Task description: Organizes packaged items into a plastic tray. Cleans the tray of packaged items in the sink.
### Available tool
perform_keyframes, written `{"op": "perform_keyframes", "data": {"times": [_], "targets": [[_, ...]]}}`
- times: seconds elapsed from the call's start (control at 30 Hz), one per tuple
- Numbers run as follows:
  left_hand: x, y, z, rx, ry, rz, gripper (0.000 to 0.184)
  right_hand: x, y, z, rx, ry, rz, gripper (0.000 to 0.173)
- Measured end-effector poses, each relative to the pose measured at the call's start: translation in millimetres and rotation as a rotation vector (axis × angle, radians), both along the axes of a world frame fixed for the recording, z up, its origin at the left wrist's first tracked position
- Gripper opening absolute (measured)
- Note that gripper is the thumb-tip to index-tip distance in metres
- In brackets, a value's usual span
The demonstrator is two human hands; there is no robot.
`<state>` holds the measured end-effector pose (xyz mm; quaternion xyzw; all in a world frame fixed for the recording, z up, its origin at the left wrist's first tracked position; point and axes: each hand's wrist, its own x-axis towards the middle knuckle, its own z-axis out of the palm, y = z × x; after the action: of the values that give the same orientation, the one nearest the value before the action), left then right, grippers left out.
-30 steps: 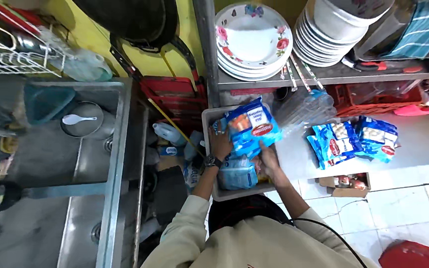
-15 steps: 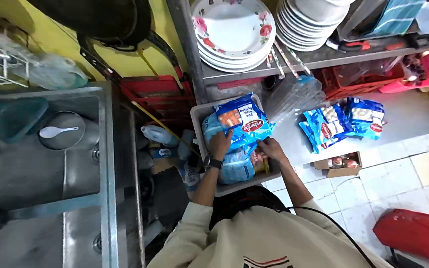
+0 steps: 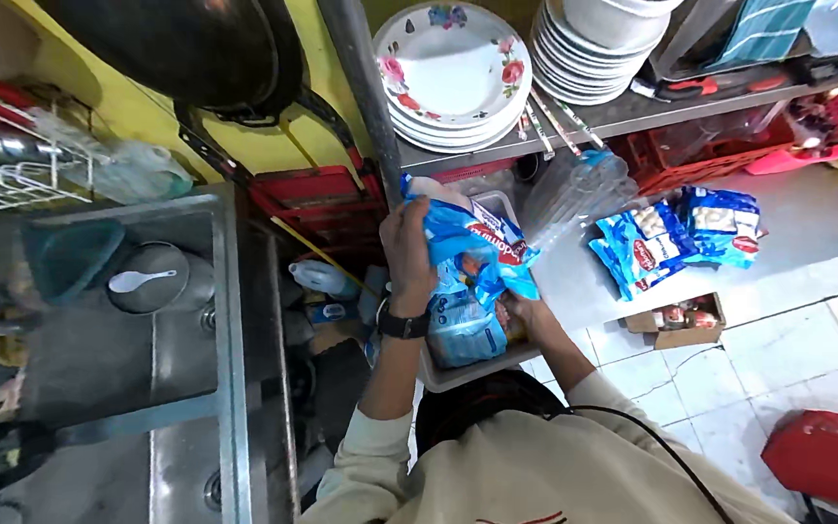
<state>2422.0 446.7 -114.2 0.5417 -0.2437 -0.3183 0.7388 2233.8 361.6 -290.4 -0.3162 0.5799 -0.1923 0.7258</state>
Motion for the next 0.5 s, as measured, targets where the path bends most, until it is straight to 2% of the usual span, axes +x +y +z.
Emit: {"op": "perform_keyframes", "data": {"times": [0.07,0.13,0.3,0.43,0.5], "targets": [[-1,11,11,-0.079,0.035,0.093,0.023,20,-8,20,-0.030,-0.005,-0.018,0.048],[5,36,15,-0.103,-0.021,0.138,0.023,38,-24,30,-0.026,-0.078,-0.077,0.042],[46,103,17,-0.268,0.060,0.244,0.027,50,-40,62,0.037,-0.291,-0.200,0.038],[60,134,14,-0.186,-0.026,0.454,0.026,66,-48,67,0.006,-0.442,-0.247,0.038],[63,146,11,-0.174,-0.023,0.510,0.026,70,-45,81,-0.007,-0.530,-0.280,0.031]]}}
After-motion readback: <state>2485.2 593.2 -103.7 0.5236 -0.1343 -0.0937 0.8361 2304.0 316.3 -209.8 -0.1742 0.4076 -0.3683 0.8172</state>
